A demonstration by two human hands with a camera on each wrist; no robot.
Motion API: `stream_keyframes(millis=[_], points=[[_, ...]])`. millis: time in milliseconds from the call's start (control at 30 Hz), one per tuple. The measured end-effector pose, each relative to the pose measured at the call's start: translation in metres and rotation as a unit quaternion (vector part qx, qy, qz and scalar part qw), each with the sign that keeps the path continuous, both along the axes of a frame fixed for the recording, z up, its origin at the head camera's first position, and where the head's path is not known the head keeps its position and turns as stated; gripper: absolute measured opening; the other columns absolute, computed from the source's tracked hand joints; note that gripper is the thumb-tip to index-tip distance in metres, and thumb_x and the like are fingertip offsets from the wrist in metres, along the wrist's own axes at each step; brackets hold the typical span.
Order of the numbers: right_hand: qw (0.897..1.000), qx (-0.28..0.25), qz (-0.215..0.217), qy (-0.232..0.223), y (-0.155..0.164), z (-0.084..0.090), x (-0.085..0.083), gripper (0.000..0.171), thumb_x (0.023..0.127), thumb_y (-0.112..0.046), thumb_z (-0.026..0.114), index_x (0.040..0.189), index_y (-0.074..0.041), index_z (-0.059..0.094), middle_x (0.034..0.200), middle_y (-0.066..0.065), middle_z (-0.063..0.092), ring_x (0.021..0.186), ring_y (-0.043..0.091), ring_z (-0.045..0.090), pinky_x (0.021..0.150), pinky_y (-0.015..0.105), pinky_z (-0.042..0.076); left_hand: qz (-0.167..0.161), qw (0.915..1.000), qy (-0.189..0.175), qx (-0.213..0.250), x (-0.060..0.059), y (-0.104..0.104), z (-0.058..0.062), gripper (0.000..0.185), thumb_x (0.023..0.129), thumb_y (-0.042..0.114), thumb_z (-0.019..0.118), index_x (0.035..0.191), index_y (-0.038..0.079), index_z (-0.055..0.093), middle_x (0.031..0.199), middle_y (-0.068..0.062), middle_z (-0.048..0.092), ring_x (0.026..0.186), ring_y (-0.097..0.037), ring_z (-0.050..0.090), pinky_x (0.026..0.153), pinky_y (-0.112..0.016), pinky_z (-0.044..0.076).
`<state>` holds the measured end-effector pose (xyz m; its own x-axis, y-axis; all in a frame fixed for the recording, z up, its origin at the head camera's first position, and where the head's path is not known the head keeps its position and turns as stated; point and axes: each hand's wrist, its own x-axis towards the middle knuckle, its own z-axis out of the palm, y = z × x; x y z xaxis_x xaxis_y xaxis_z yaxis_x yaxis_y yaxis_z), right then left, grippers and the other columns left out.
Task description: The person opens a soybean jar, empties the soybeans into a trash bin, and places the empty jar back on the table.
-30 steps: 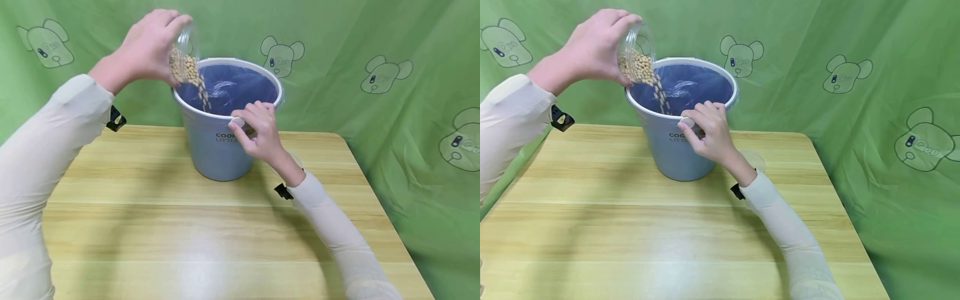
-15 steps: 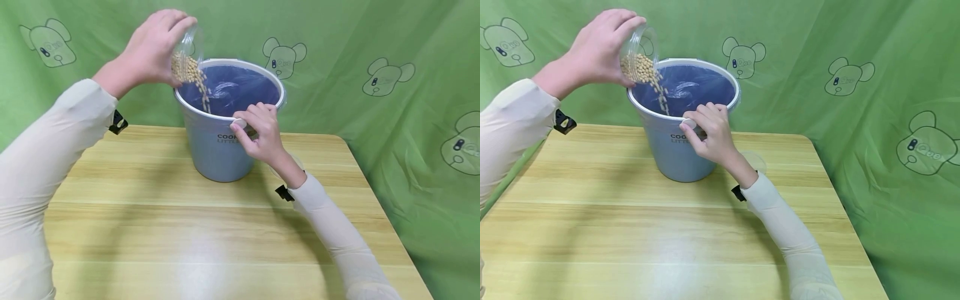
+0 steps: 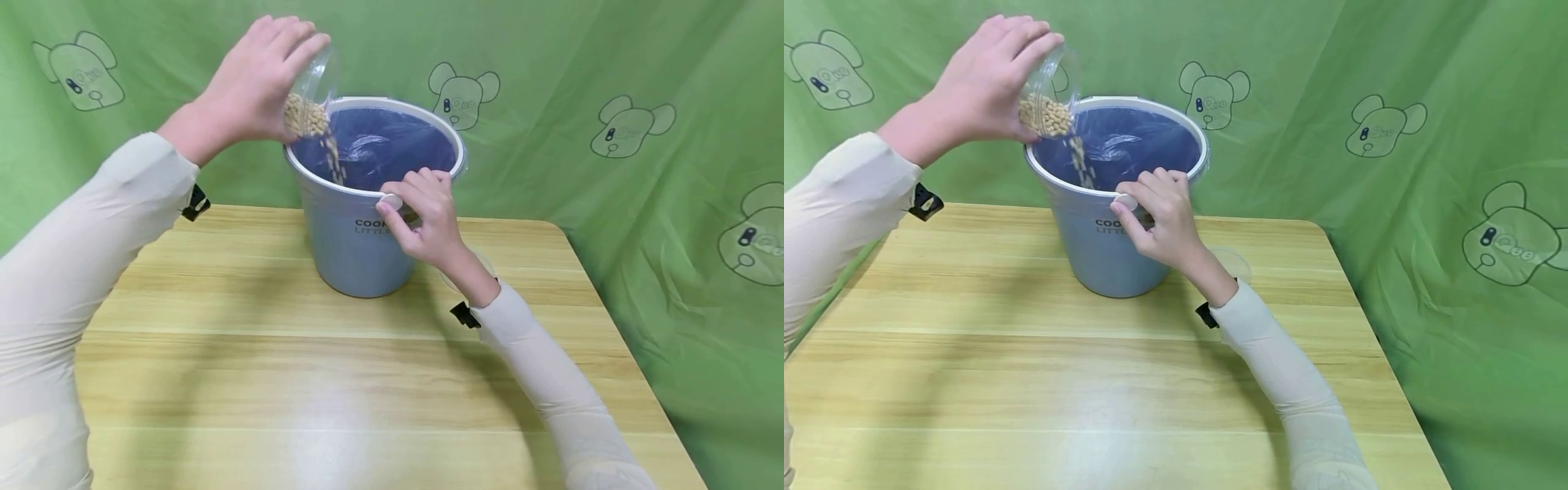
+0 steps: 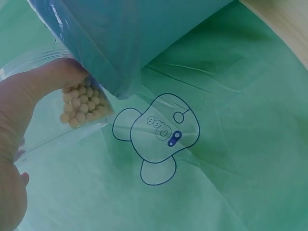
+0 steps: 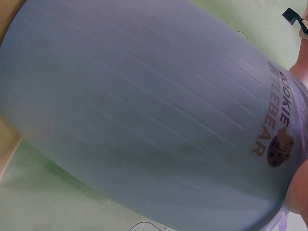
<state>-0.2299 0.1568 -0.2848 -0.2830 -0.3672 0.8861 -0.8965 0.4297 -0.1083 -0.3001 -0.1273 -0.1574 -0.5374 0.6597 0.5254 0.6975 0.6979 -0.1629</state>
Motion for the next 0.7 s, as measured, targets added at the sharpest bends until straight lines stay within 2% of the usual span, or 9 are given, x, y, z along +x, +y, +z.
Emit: stream_keyframes(millis=[200,433,700], points=[[1.0,-0.006,0.003,0.0,0.0002,-0.0003,-0.0008,0.02,0.091,-0.024,0.066,0.092,-0.005,0.073,0.07,0.006,0.056,0.072,0.025,0.042,0.08,0.046,0.033,0.006,0.9997,0.019,-0.012,-0.0004,0.0007,-0.0024,0.129,0.049,0.027,0.102,0.156,0.003,0.033,0.157,-0.026,0.038,0.148,-0.044,0.032,0.131,-0.053,0.014],[1.0,-0.012,0.006,-0.002,-0.0003,-0.0013,-0.003,0.018,0.09,-0.022,0.067,0.091,-0.005,0.073,0.07,0.006,0.055,0.071,0.025,0.042,0.079,0.045,0.032,-0.007,0.9985,0.054,-0.008,-0.0017,0.0006,-0.0067,0.124,0.051,0.029,0.101,0.153,0.003,0.037,0.155,-0.027,0.041,0.146,-0.046,0.034,0.129,-0.055,0.018],[1.0,0.002,-0.004,-0.002,0.0029,-0.0006,-0.0017,0.021,0.092,-0.024,0.065,0.091,-0.005,0.073,0.07,0.006,0.055,0.072,0.025,0.043,0.081,0.046,0.034,-0.02,0.9971,0.068,-0.026,-0.0046,0.0039,-0.0077,0.125,0.053,0.029,0.101,0.155,0.004,0.034,0.157,-0.027,0.039,0.147,-0.046,0.033,0.129,-0.057,0.018]])
